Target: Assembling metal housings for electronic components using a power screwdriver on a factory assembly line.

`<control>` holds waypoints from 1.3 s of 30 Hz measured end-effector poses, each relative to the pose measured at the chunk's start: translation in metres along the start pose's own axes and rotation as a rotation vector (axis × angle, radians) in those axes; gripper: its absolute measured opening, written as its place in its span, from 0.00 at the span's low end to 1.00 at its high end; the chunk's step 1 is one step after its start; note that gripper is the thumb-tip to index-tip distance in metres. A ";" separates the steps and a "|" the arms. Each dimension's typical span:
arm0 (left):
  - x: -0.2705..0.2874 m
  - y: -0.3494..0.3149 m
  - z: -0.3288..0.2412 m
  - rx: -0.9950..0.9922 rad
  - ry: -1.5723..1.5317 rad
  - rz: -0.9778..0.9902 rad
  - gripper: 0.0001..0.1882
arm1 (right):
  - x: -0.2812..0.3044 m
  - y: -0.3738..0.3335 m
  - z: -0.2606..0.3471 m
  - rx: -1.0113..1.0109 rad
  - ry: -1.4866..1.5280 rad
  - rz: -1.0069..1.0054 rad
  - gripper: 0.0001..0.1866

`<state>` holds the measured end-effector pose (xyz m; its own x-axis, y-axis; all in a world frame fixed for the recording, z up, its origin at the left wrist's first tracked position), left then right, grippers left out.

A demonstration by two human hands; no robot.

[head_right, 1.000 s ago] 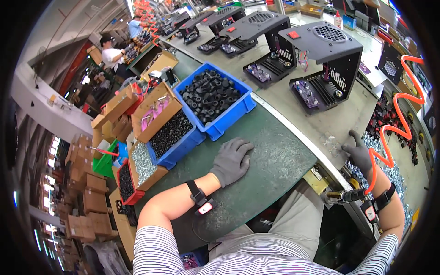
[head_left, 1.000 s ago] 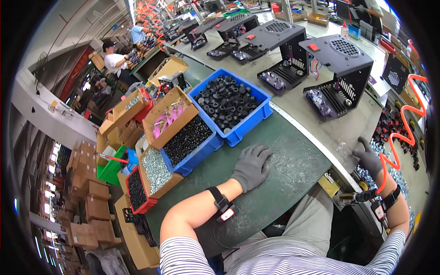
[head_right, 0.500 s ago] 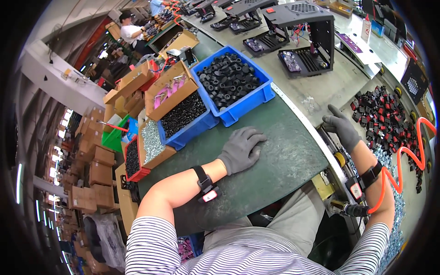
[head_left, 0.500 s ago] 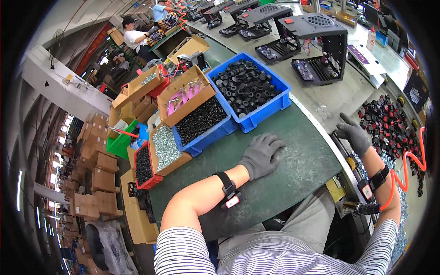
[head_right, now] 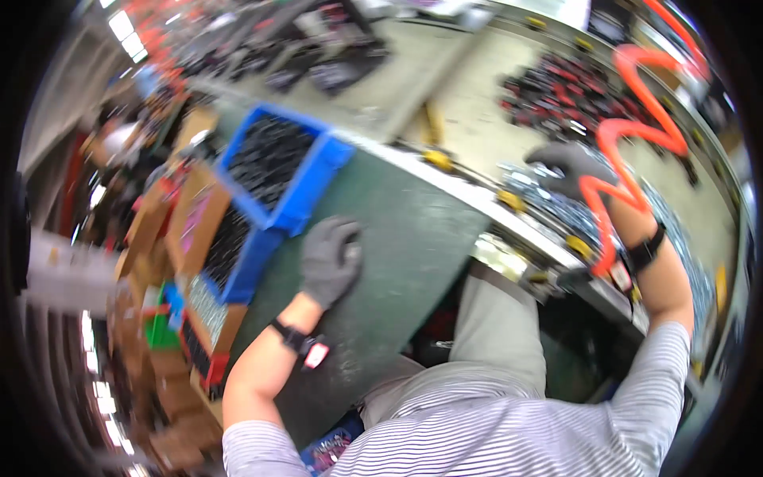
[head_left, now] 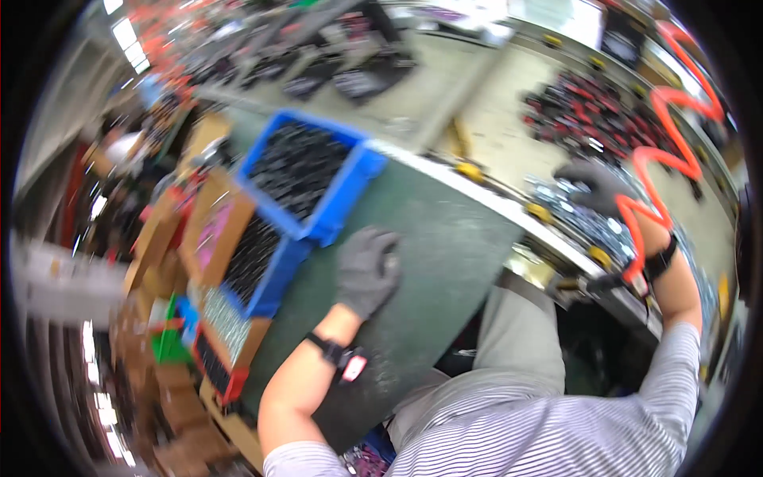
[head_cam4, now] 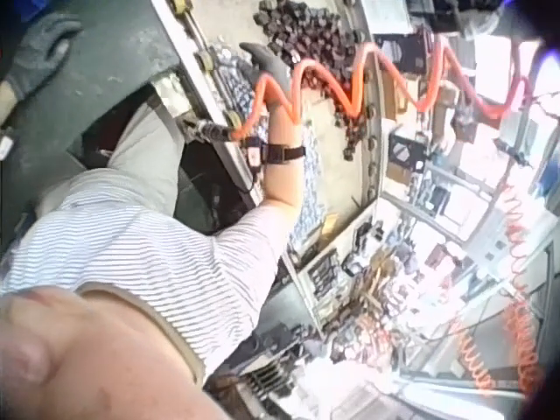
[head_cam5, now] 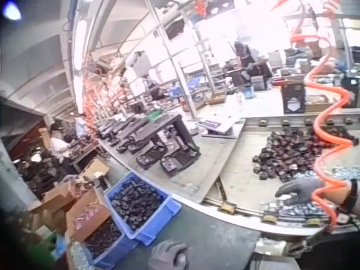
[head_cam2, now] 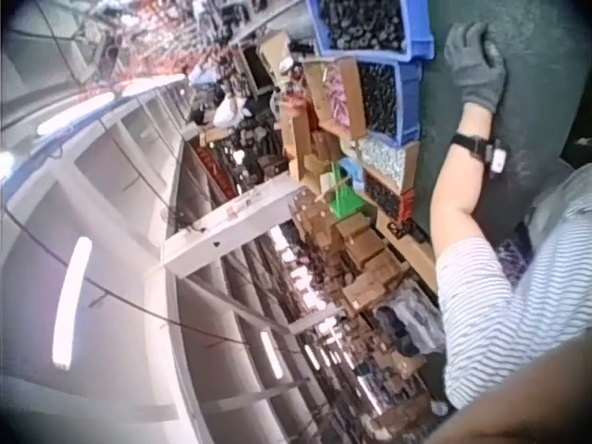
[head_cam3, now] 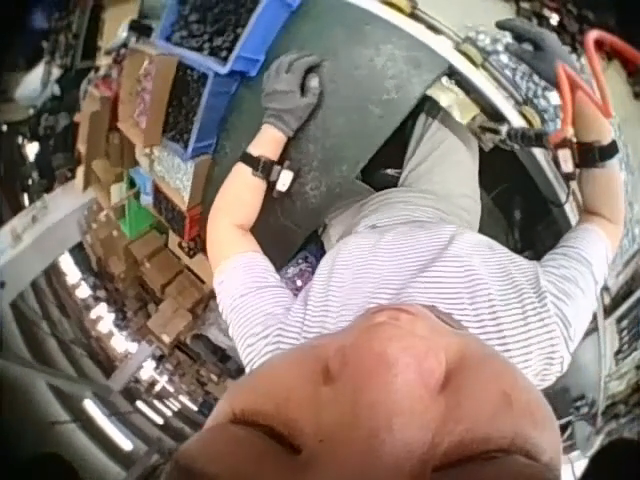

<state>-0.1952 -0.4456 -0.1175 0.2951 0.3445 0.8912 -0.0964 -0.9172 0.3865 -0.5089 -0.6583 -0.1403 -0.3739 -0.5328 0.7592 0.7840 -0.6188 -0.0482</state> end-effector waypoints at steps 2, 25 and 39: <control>-0.003 0.001 -0.004 -0.022 0.030 0.007 0.16 | 0.025 -0.034 -0.027 0.039 -0.107 -0.159 0.19; -0.004 0.000 -0.002 0.028 -0.072 0.005 0.12 | -0.007 -0.022 -0.045 -0.427 -0.255 0.037 0.26; -0.006 -0.002 0.001 0.045 -0.087 -0.004 0.12 | 0.026 -0.089 -0.111 -0.380 0.755 -0.197 0.10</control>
<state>-0.1962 -0.4457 -0.1238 0.3774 0.3314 0.8647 -0.0531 -0.9245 0.3775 -0.6438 -0.6811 -0.1887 -0.8198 -0.5529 0.1494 0.5021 -0.8193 -0.2768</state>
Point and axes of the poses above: each hand's wrist, its own y-axis towards the middle knuckle, its own x-axis out of the back of the hand, z = x × y, the point moved 8 cm from there along y, towards the middle knuckle, and after that the axes turned 5 degrees about -x, right-handed, at the moved point
